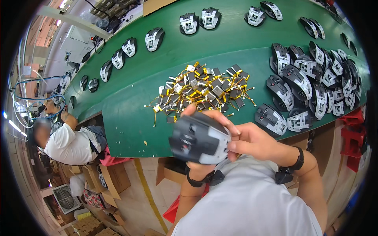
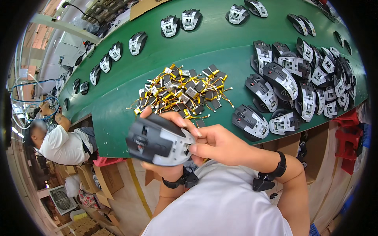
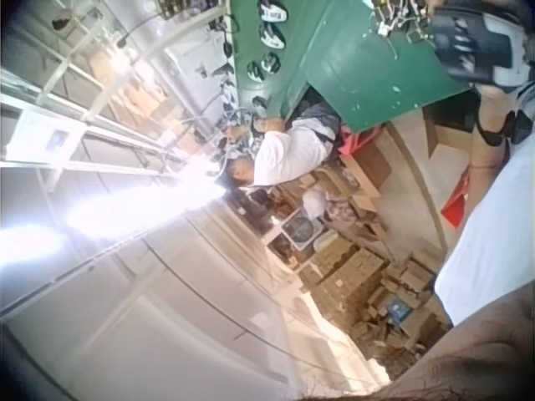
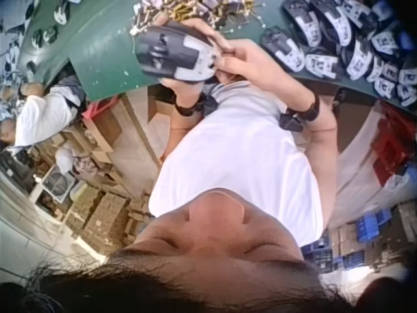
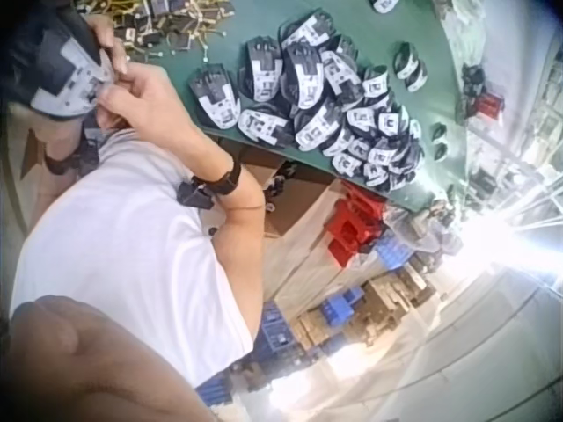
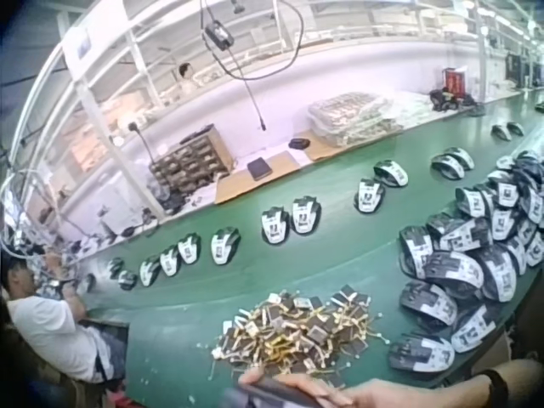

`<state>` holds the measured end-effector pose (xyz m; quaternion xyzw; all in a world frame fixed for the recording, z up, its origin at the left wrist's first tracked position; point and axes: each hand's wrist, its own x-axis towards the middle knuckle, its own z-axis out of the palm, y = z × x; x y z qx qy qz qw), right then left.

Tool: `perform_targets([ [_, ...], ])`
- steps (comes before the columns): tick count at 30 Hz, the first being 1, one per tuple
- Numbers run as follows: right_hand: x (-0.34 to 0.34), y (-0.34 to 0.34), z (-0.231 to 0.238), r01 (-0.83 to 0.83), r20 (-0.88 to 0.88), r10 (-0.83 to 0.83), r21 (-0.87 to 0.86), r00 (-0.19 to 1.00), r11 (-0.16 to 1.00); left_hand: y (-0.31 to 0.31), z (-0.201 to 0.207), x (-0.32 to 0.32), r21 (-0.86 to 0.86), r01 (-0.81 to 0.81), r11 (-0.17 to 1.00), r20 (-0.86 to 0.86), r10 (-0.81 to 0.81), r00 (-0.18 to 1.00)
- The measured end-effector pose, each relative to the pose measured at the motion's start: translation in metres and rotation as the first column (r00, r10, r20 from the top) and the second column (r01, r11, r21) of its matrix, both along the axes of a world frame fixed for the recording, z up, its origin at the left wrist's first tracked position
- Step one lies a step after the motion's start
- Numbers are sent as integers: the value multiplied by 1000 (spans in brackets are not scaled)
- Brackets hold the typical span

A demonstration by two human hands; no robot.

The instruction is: The person assembles computer mice by inserting small yellow ribbon cables into the bottom of mouse shells and placing the completed units on a green workbench. The person handles mouse shells and cables one at a time, repeating the insertion and placement steps throughout the clip.

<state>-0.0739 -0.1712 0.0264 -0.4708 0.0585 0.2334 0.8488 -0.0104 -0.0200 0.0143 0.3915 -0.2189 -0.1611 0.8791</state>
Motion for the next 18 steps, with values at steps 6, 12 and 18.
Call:
perform_targets([
  [6,-25,-19,-6,284,127,-276,-46,953,958,4,-16,16,-86,23,996,-121,-33,992],
  [12,5,2,0,628,376,-606,78,701,775,-13,-18,10,-111,-7,994,-174,-12,985],
  [18,15,2,-1,857,925,52,-368,376,362,-10,-12,12,-104,-59,993,-339,20,941],
])
